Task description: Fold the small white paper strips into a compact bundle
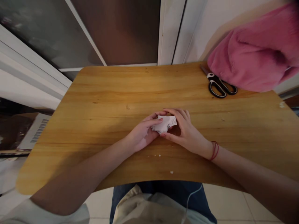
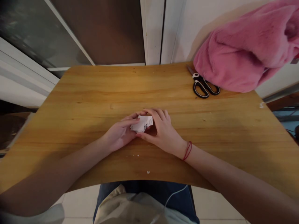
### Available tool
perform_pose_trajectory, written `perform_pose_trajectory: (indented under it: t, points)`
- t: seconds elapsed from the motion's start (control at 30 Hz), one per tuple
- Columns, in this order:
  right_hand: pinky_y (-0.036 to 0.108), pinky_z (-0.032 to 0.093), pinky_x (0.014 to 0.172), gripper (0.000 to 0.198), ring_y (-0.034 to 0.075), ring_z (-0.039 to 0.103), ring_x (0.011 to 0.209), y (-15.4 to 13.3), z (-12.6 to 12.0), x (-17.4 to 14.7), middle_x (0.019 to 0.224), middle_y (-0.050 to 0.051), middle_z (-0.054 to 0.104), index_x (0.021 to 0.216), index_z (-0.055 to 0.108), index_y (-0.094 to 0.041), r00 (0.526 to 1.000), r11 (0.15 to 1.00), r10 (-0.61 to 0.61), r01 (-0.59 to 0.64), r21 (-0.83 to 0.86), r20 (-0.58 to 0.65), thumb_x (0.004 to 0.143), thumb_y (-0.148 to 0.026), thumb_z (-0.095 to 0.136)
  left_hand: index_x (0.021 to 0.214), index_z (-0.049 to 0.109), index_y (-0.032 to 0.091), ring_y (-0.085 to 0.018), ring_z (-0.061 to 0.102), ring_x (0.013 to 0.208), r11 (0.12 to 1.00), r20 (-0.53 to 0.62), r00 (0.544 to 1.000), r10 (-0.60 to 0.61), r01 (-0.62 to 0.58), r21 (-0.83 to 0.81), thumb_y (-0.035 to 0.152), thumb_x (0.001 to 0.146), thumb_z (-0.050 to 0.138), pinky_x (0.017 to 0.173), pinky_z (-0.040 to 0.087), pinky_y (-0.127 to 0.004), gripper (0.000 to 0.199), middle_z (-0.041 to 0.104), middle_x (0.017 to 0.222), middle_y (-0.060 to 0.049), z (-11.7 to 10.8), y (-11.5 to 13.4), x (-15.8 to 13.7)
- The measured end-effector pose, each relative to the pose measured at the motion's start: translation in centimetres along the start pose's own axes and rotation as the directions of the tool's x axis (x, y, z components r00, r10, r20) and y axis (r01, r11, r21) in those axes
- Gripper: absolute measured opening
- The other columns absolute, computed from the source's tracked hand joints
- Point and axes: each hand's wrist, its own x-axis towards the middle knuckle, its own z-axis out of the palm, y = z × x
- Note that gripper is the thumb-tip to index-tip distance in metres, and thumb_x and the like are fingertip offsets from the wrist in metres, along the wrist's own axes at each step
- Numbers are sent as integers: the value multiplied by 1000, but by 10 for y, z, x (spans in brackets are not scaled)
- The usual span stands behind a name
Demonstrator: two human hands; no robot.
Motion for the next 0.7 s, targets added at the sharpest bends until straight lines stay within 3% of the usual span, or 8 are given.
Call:
perform_pose_trajectory:
  t: [0.13,0.3,0.43,0.6,0.7]
  points:
    - [49,37,104,61,28,45,119,-1,-2,-1,132,14,51,139,36,-19,999,1000,-6,6,3,-35,89,-48,57,100,62,15,-17,67,82,1000,-25,1000,-4,4,9,7,78,58,79,50,-28,24,70,92,-7,-3,0,1]
    - [53,33,108,69,30,40,130,-5,2,-3,145,16,42,146,27,-17,996,998,39,-35,-52,82,91,-51,51,102,60,17,-16,68,81,999,-19,1000,24,-24,26,5,77,61,75,50,-25,28,70,92,-5,-3,0,1]
    - [55,34,108,77,31,38,134,-8,5,-4,151,17,35,152,13,-20,1000,999,19,-19,-39,-14,92,-48,52,102,60,16,-16,68,79,999,-55,998,8,-7,32,6,76,61,79,50,-28,28,70,90,-6,-3,-2,2]
    - [57,34,107,80,32,39,134,-8,4,-5,149,16,40,153,9,-23,993,997,-29,37,-74,115,91,-49,52,99,60,16,-14,66,80,996,-38,997,63,-60,71,7,76,64,78,48,-26,26,68,87,-4,-3,-4,2]
    - [55,39,105,74,30,42,131,-5,2,-4,145,16,44,152,15,-23,1000,1000,-16,16,-14,23,92,-43,54,102,58,19,-13,64,80,986,-37,993,109,-104,132,9,77,66,71,46,-24,27,66,91,-2,-2,-5,-1]
